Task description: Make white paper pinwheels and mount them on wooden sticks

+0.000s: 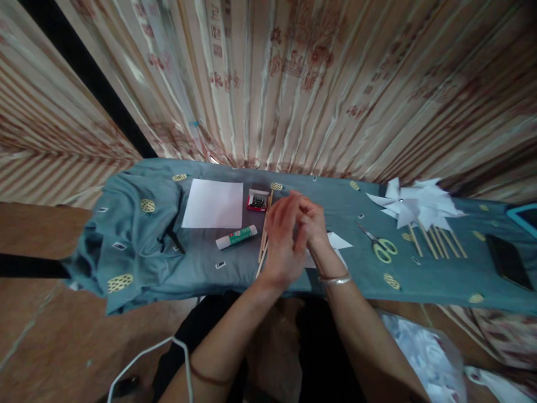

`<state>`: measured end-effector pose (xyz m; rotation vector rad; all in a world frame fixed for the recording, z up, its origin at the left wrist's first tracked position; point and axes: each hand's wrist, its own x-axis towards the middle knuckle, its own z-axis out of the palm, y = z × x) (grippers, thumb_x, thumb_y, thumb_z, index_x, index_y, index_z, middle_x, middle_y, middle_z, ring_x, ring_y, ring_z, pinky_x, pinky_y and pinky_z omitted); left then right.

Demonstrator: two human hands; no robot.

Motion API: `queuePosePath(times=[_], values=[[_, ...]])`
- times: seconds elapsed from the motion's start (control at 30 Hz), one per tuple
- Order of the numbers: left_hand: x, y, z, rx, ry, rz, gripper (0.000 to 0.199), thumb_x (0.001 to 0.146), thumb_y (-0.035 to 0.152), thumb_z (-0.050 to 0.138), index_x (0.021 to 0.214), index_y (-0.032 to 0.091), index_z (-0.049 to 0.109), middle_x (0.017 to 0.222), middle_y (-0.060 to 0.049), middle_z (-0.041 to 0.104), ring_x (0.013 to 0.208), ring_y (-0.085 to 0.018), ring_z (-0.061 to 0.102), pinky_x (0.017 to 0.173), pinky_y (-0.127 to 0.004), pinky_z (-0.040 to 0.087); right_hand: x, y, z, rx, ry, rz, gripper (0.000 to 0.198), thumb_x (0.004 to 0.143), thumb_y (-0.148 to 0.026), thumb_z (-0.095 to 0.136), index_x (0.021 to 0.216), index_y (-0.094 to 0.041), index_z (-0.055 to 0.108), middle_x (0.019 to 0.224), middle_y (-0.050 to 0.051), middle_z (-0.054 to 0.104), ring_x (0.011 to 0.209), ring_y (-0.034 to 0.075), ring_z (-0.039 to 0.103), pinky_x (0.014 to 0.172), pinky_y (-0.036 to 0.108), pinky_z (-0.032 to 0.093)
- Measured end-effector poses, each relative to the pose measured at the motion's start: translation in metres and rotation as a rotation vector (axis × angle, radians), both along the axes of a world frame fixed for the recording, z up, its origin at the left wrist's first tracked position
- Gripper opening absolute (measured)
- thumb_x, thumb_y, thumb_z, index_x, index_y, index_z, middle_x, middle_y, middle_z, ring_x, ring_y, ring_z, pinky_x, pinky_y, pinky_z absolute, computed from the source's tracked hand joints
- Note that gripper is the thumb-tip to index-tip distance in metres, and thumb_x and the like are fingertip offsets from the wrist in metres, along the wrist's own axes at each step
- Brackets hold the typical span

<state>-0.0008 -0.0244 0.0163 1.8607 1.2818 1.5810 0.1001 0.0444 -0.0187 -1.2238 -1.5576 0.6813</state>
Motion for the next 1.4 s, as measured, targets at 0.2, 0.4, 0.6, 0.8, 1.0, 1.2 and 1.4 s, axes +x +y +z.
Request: queuePosePath(times=[0.2, 0.4, 0.6, 0.8, 1.0, 1.2, 1.4], values=[[0.008, -0.001, -0.012, -0.462, -0.496, -0.215, 0.040, 0.084, 0.040, 0.067, 0.116, 0.016, 0.069, 0.115, -0.012, 0.072, 0.106, -0.023, 0.067, 0.097, -0.039, 0.052, 0.043, -0.058, 0.028, -0.163, 0.360, -0.078, 0.022, 0.076, -0.044, 0.075, 0.080, -0.021, 0.074, 0.128, 0.012, 0.069, 0.128, 0.029, 0.059, 0.106, 0.051, 0.045], [0.031, -0.018, -0.007, -0.796, -0.785, -0.373, 0.040, 0.063, 0.042, 0.086, 0.093, 0.018, 0.079, 0.095, -0.006, 0.079, 0.083, -0.020, 0.073, 0.086, -0.036, 0.059, 0.068, -0.092, 0.026, -0.194, 0.224, -0.050, 0.020, 0.082, -0.044, 0.071, 0.080, -0.024, 0.074, 0.132, 0.008, 0.066, 0.129, 0.027, 0.058, 0.110, 0.049, 0.042], [0.050, -0.026, -0.009, -0.933, -0.798, -0.415, 0.034, 0.059, 0.037, 0.089, 0.085, 0.018, 0.080, 0.084, -0.005, 0.080, 0.073, -0.019, 0.075, 0.083, -0.036, 0.061, 0.096, -0.114, 0.020, -0.183, 0.081, -0.119, 0.011, 0.083, -0.035, 0.070, 0.082, -0.025, 0.074, 0.135, 0.008, 0.065, 0.131, 0.026, 0.056, 0.115, 0.050, 0.037], [0.067, -0.031, -0.014, -1.034, -0.777, -0.443, 0.026, 0.058, 0.034, 0.089, 0.075, 0.017, 0.079, 0.072, -0.004, 0.078, 0.065, -0.020, 0.074, 0.074, -0.036, 0.063, 0.110, -0.138, 0.025, -0.150, -0.043, -0.241, 0.008, 0.086, -0.031, 0.069, 0.083, -0.025, 0.073, 0.127, 0.007, 0.069, 0.121, 0.025, 0.063, 0.106, 0.047, 0.048], [0.076, -0.031, -0.016, -1.020, -0.710, -0.442, 0.020, 0.060, 0.030, 0.086, 0.072, 0.017, 0.077, 0.070, -0.003, 0.076, 0.063, -0.017, 0.071, 0.072, -0.033, 0.062, 0.112, -0.150, 0.036, 0.029, -0.286, -0.202, 0.014, 0.092, -0.025, 0.063, 0.101, -0.028, 0.073, 0.101, 0.004, 0.076, 0.096, 0.021, 0.070, 0.089, 0.039, 0.056], [0.081, -0.035, -0.021, -1.107, -0.773, -0.498, 0.028, 0.061, 0.032, 0.086, 0.081, 0.015, 0.079, 0.083, -0.005, 0.078, 0.069, -0.017, 0.073, 0.080, -0.034, 0.062, 0.120, -0.151, 0.034, 0.108, -0.411, -0.193, 0.018, 0.094, -0.021, 0.059, 0.102, -0.026, 0.074, 0.103, 0.005, 0.076, 0.095, 0.021, 0.070, 0.087, 0.039, 0.057], [0.082, -0.039, -0.016, -1.125, -0.836, -0.532, 0.031, 0.062, 0.033, 0.088, 0.085, 0.015, 0.079, 0.085, -0.006, 0.079, 0.081, -0.020, 0.075, 0.089, -0.037, 0.060, 0.125, -0.152, 0.031, 0.205, -0.550, -0.204, 0.019, 0.094, -0.017, 0.059, 0.106, -0.022, 0.071, 0.105, 0.010, 0.076, 0.095, 0.023, 0.070, 0.087, 0.043, 0.056]])
